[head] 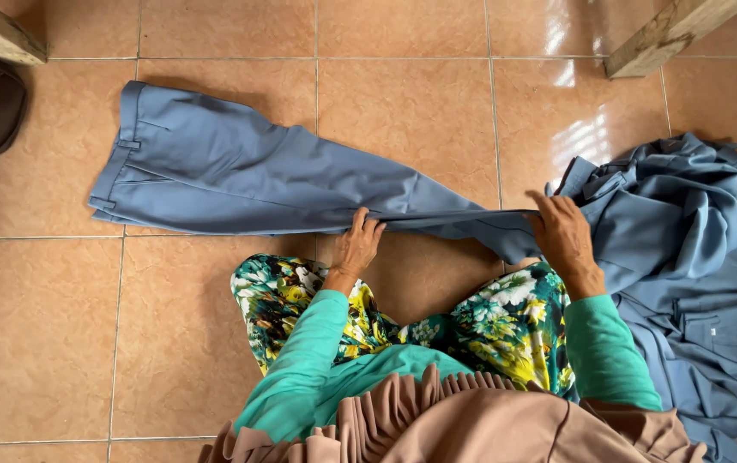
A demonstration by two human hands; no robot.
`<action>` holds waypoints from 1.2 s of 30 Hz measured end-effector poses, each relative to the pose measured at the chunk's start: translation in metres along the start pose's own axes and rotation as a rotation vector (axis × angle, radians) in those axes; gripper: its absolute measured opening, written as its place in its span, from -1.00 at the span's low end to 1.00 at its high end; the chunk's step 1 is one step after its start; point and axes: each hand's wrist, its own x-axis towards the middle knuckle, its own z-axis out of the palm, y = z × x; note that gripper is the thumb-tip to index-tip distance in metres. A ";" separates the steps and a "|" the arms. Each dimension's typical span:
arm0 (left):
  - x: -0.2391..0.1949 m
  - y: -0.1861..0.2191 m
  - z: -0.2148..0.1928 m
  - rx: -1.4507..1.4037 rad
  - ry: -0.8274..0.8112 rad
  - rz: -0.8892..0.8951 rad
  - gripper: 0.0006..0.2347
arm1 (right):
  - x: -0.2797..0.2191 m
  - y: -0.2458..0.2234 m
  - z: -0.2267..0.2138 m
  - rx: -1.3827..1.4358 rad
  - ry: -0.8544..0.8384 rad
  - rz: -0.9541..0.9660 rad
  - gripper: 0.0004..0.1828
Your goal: The person sits on a tiled floor and folds multiple pairs of gray trousers by hand. They smooth the fabric, fold the legs together, and then fold the pants into compact rectangles, stacking them neatly.
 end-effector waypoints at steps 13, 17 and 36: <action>-0.004 0.021 -0.028 -0.241 -0.511 -0.283 -0.73 | 0.043 -0.023 -0.045 -0.096 0.138 0.023 -0.83; 0.017 0.051 -0.032 -0.208 -0.572 -0.404 -0.66 | 0.054 -0.038 -0.062 -0.126 0.171 0.037 -0.86; 0.067 -0.108 -0.094 -0.629 -0.312 -0.123 -0.76 | 0.042 0.028 0.024 0.058 -0.136 0.379 -0.85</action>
